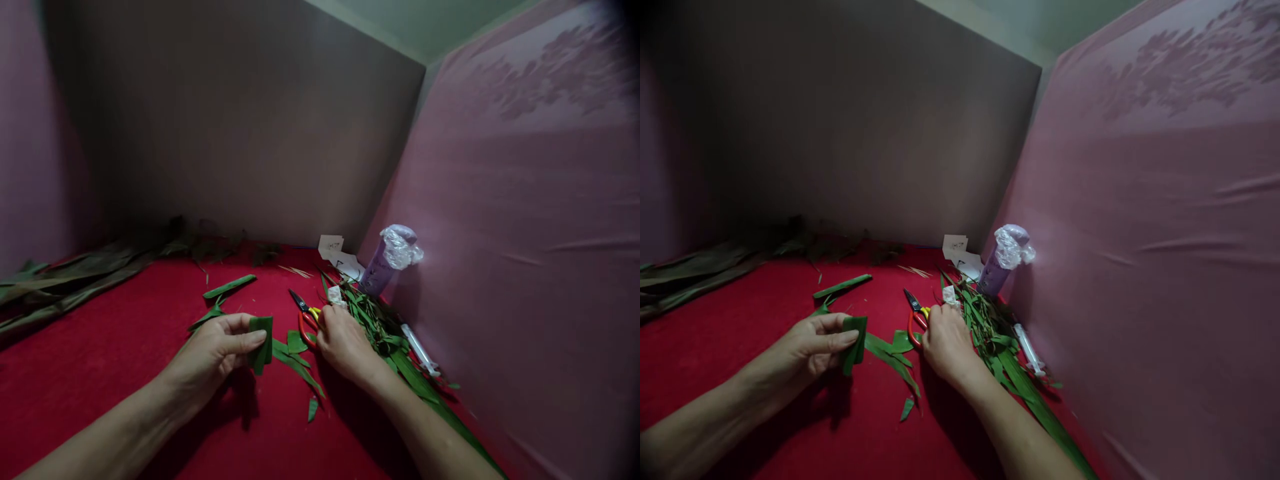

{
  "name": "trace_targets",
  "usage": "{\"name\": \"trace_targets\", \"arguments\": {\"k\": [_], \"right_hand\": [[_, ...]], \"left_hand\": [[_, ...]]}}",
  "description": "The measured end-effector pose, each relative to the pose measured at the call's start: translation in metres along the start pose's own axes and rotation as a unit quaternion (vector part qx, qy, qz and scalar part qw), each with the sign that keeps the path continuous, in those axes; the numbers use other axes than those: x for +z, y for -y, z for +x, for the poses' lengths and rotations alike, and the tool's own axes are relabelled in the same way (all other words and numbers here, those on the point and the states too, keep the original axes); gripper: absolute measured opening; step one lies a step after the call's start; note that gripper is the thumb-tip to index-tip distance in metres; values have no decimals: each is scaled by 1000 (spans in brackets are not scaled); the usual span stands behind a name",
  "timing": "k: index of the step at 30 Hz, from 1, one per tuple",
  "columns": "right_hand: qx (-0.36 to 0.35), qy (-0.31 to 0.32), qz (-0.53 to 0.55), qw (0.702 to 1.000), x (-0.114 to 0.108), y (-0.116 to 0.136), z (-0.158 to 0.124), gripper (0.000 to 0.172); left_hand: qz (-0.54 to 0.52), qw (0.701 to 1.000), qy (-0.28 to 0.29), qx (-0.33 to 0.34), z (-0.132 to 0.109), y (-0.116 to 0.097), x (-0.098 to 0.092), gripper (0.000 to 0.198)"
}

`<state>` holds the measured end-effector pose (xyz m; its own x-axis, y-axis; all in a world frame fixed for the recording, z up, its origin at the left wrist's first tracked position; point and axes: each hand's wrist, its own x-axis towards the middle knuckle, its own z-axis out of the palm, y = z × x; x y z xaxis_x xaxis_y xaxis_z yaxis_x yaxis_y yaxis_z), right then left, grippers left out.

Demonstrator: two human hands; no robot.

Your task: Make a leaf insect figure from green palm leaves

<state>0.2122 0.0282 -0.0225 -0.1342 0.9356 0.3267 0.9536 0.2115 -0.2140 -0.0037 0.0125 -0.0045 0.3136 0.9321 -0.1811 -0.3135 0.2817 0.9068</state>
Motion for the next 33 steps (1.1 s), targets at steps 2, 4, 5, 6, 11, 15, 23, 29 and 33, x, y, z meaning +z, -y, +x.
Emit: {"name": "trace_targets", "arguments": {"k": [2,4,5,6,11,15,23,29,33], "right_hand": [[12,20,15,1000,2,-4,2,13],[23,30,63,997,4,-6,4,19],[28,34,95,995,4,-7,6,22],[33,36,129,990,4,-8,8,24],[90,52,373,922,0,-8,14,30],[107,110,605,781,-13,9,8,39],[74,152,640,750,-8,40,-13,39],[10,153,501,852,-18,46,-30,30],[-20,101,367,925,-25,49,-35,37]], "left_hand": [[-24,1000,21,0,1,1,-1,7],[-39,999,34,1,1,2,-1,6],[-45,998,38,2,1,2,-1,5],[-53,998,40,2,1,1,-1,5],[-111,993,25,-8,-1,-4,1,9],[-147,989,12,3,-3,-8,3,12],[-118,992,24,40,-5,-12,1,8],[-82,995,9,60,-7,-12,2,7],[-60,996,1,62,-8,-9,3,10]]}}
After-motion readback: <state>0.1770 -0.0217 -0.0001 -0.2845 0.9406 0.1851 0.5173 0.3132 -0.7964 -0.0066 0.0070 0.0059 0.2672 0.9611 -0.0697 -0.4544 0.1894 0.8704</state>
